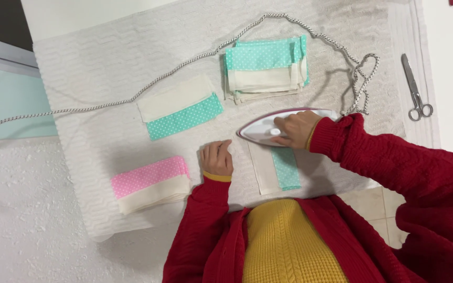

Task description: Ironing and pressing small rectangular pieces of patterned fabric on a workspace.

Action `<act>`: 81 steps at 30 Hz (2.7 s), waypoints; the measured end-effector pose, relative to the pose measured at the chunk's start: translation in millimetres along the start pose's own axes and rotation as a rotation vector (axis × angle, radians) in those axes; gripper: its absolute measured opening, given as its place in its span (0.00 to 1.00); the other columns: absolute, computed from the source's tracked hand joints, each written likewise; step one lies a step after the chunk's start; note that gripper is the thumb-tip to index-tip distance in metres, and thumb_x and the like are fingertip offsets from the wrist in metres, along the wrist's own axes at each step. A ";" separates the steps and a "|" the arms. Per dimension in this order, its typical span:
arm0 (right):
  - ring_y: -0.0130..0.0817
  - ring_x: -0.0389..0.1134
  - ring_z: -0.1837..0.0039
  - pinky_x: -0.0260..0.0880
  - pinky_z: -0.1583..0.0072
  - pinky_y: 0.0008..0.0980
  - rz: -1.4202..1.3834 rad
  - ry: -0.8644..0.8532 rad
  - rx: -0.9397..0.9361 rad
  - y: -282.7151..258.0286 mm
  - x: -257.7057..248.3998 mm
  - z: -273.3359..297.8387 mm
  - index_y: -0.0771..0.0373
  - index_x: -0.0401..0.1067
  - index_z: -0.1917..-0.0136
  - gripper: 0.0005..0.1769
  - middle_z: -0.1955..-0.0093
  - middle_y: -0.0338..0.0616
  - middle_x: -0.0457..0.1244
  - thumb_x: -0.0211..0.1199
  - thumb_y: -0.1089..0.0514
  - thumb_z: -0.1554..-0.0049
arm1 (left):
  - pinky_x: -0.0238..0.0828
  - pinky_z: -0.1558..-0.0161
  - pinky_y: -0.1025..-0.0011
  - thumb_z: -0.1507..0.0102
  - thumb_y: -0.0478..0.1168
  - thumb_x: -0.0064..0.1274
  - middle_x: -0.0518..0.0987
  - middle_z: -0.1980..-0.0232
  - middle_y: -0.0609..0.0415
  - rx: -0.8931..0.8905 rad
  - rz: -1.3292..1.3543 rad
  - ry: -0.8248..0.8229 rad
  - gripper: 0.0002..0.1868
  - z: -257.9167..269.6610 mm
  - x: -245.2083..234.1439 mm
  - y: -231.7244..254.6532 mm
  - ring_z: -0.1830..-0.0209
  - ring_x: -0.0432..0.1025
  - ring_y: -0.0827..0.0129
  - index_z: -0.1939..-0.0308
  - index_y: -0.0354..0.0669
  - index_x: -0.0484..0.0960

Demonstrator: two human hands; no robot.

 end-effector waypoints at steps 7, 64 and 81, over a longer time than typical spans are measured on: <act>0.45 0.70 0.68 0.73 0.63 0.46 0.052 -0.016 -0.040 3.5 11.4 -5.6 0.65 0.70 0.48 0.32 0.69 0.50 0.66 0.53 0.32 0.39 | 0.65 0.48 0.59 0.42 0.27 0.52 0.78 0.53 0.49 -0.026 0.079 0.013 0.17 -5.9 -5.6 1.1 0.52 0.71 0.55 0.50 0.39 0.82; 0.45 0.69 0.70 0.72 0.63 0.47 -0.016 -0.022 0.126 30.2 17.3 32.6 0.63 0.68 0.53 0.30 0.74 0.50 0.65 0.49 0.32 0.38 | 0.74 0.66 0.67 0.42 0.33 0.65 0.78 0.67 0.52 -0.540 0.418 -0.317 0.14 -19.2 76.6 -10.6 0.70 0.75 0.64 0.59 0.39 0.75; 0.43 0.69 0.71 0.72 0.65 0.45 0.024 -0.019 0.013 -5.9 13.3 -2.6 0.65 0.70 0.52 0.32 0.72 0.48 0.65 0.53 0.31 0.39 | 0.76 0.53 0.69 0.35 0.22 0.44 0.64 0.41 0.42 -0.499 0.427 0.012 0.17 8.7 23.8 -32.9 0.54 0.72 0.58 0.44 0.32 0.73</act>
Point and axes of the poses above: each hand's wrist, its own z-axis away from the middle knuckle, its own x-axis out of the palm, y = z × x, the point moved 9 cm from there along -z, towards the middle knuckle
